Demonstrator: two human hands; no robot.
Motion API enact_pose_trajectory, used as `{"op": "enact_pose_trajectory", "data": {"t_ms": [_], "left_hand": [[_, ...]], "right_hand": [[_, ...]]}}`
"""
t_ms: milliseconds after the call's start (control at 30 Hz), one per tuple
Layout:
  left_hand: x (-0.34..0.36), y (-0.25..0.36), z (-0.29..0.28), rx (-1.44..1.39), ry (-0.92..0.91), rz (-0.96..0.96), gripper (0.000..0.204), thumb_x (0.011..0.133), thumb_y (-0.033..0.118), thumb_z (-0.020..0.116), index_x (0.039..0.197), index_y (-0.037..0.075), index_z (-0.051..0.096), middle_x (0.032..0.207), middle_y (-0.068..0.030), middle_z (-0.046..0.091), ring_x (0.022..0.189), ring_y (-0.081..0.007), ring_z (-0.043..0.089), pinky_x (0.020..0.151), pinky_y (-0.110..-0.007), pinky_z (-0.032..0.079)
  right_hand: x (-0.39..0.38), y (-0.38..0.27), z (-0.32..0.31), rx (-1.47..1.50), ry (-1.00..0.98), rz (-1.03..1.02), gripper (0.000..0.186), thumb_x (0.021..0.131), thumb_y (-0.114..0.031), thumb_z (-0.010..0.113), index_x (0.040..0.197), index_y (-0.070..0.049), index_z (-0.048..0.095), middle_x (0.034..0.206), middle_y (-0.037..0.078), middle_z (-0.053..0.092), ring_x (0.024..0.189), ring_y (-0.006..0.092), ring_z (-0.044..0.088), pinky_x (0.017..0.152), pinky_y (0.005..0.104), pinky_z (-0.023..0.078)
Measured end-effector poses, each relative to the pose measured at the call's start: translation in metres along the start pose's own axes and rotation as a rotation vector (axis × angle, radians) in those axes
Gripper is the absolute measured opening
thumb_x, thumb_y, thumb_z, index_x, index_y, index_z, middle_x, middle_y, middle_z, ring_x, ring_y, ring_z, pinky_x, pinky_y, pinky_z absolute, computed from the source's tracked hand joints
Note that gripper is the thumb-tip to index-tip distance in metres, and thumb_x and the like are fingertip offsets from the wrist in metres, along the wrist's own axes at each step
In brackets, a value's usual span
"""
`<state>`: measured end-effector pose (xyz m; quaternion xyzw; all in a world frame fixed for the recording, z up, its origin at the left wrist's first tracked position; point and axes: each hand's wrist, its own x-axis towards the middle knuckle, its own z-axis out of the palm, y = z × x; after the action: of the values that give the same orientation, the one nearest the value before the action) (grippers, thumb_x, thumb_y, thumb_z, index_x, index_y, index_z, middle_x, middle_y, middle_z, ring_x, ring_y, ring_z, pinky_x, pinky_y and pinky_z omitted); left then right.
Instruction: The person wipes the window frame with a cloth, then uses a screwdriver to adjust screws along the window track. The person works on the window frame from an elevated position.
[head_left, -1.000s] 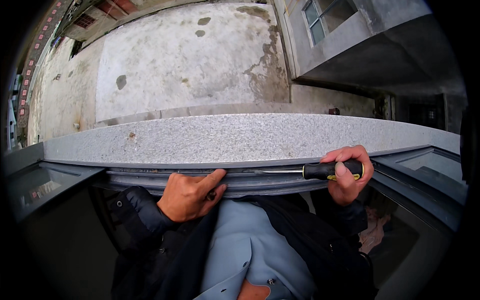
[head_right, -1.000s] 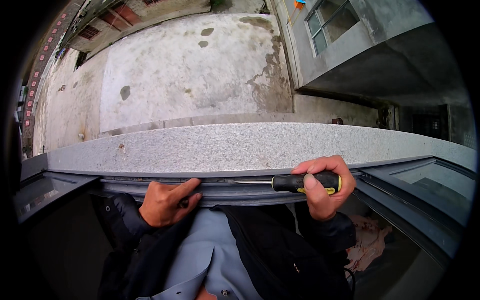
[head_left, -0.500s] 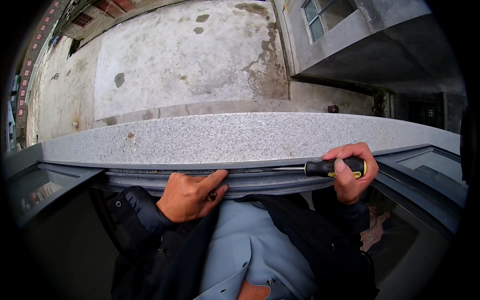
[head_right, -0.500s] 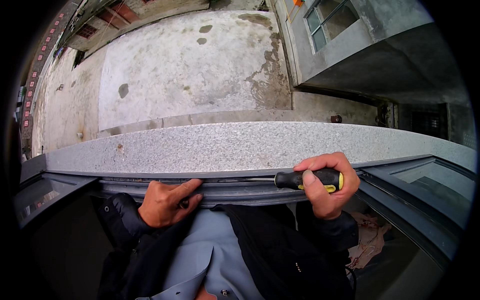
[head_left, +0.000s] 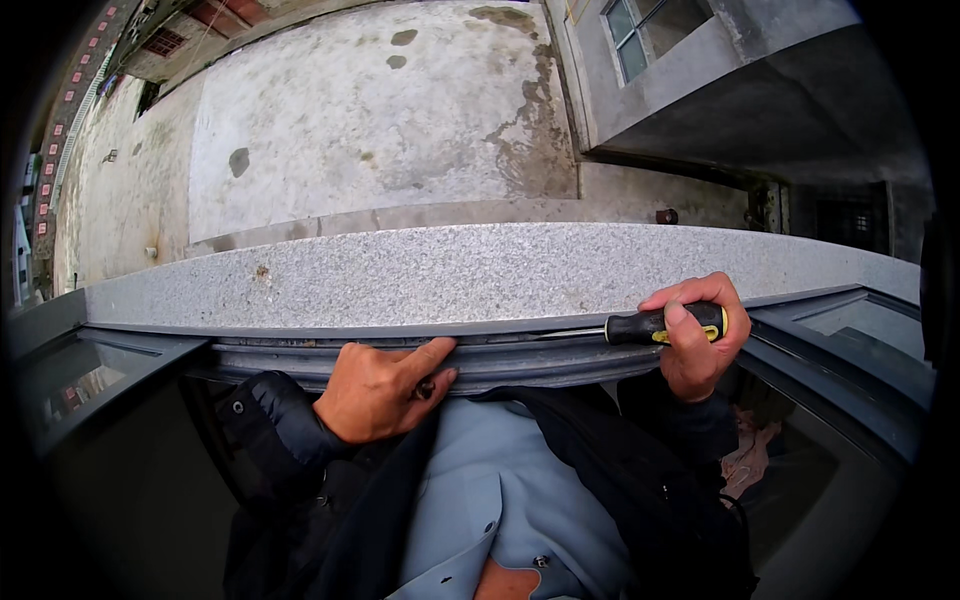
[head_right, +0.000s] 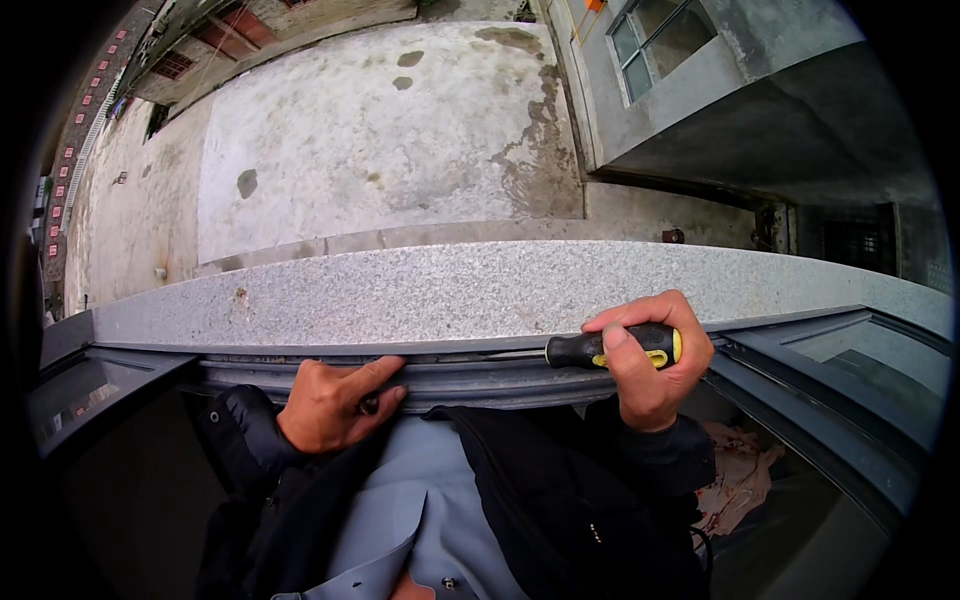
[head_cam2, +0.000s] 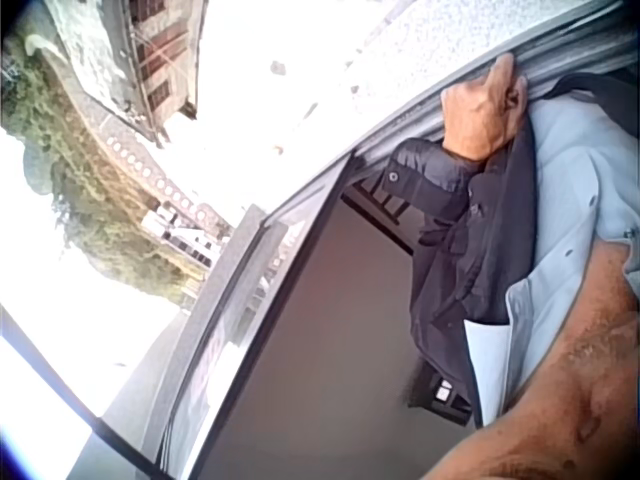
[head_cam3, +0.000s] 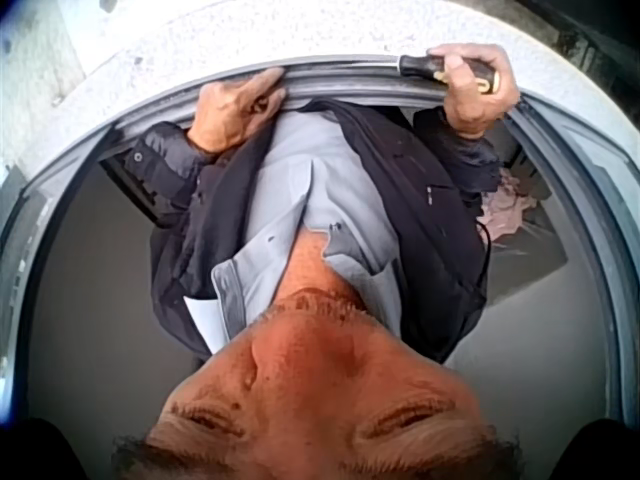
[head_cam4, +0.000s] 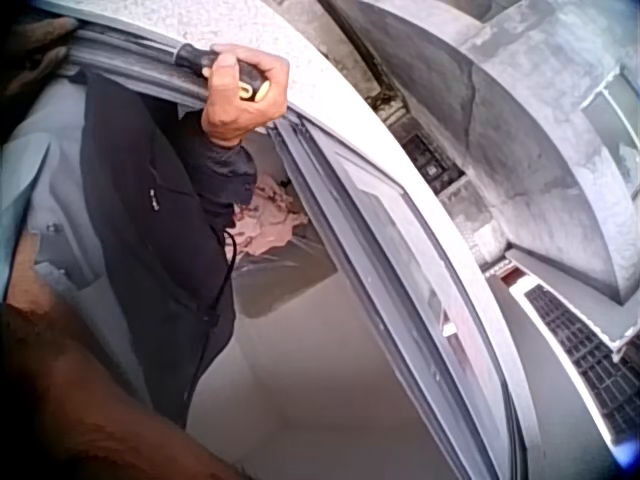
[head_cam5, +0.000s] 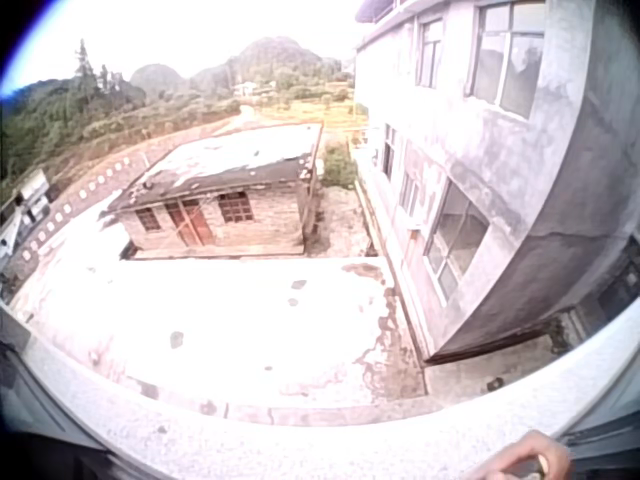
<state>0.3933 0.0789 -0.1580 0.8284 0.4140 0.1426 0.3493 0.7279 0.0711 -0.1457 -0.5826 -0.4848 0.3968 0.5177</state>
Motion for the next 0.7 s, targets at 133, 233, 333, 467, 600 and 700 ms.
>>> {"op": "enact_pose_trajectory", "data": {"t_ms": [133,233,333,467,600,700], "left_hand": [[0.002,0.000,-0.002,-0.015,-0.029,-0.002,0.029,0.091,0.018,0.078,0.116,0.004,0.071,0.066,-0.0090,0.068,0.052,-0.0311,0.064,0.048,-0.043,0.047],[-0.001,0.000,0.000,-0.047,-0.023,-0.032,0.030,0.091,0.017,0.078,0.116,0.004,0.071,0.066,-0.0089,0.067,0.052,-0.0301,0.064,0.047,-0.043,0.046],[-0.001,-0.002,0.000,0.000,-0.014,-0.002,0.028,0.091,0.018,0.078,0.114,0.005,0.071,0.066,-0.0084,0.067,0.051,-0.0291,0.064,0.047,-0.041,0.046],[-0.006,-0.001,0.000,0.004,0.051,-0.009,0.023,0.089,0.012,0.079,0.110,0.005,0.072,0.068,-0.0090,0.067,0.053,-0.0283,0.065,0.049,-0.038,0.049],[-0.014,0.000,-0.005,0.005,0.206,-0.108,0.012,0.090,0.002,0.078,0.101,0.002,0.073,0.075,-0.0124,0.071,0.060,-0.0250,0.069,0.056,-0.032,0.052],[-0.027,-0.003,-0.012,0.036,0.345,-0.237,0.004,0.095,0.003,0.075,0.098,0.002,0.073,0.072,-0.0099,0.068,0.057,-0.0158,0.063,0.055,-0.027,0.049]], "right_hand": [[-0.011,0.011,0.024,0.106,0.005,0.058,0.012,0.088,-0.011,0.066,0.090,0.000,0.062,0.084,0.016,0.075,0.077,0.0150,0.067,0.075,0.0307,0.054],[-0.009,0.012,0.020,-0.002,-0.008,0.038,0.013,0.088,-0.013,0.066,0.089,0.000,0.061,0.083,0.014,0.075,0.075,0.0148,0.066,0.074,0.0303,0.054],[-0.001,0.007,0.012,0.006,0.033,0.025,0.014,0.087,-0.014,0.066,0.086,-0.001,0.061,0.082,0.014,0.074,0.073,0.0149,0.065,0.073,0.0295,0.053],[0.000,0.010,0.005,0.079,0.049,0.023,0.013,0.087,-0.012,0.064,0.089,0.000,0.060,0.081,0.014,0.074,0.073,0.0157,0.065,0.072,0.0304,0.053],[-0.010,0.016,0.025,0.047,0.027,0.041,0.014,0.087,-0.014,0.065,0.088,0.000,0.061,0.080,0.014,0.074,0.073,0.0150,0.065,0.072,0.0300,0.053],[-0.005,0.016,0.016,0.028,0.034,0.038,0.014,0.086,-0.014,0.064,0.088,0.000,0.061,0.079,0.014,0.074,0.071,0.0148,0.065,0.071,0.0303,0.053]]}}
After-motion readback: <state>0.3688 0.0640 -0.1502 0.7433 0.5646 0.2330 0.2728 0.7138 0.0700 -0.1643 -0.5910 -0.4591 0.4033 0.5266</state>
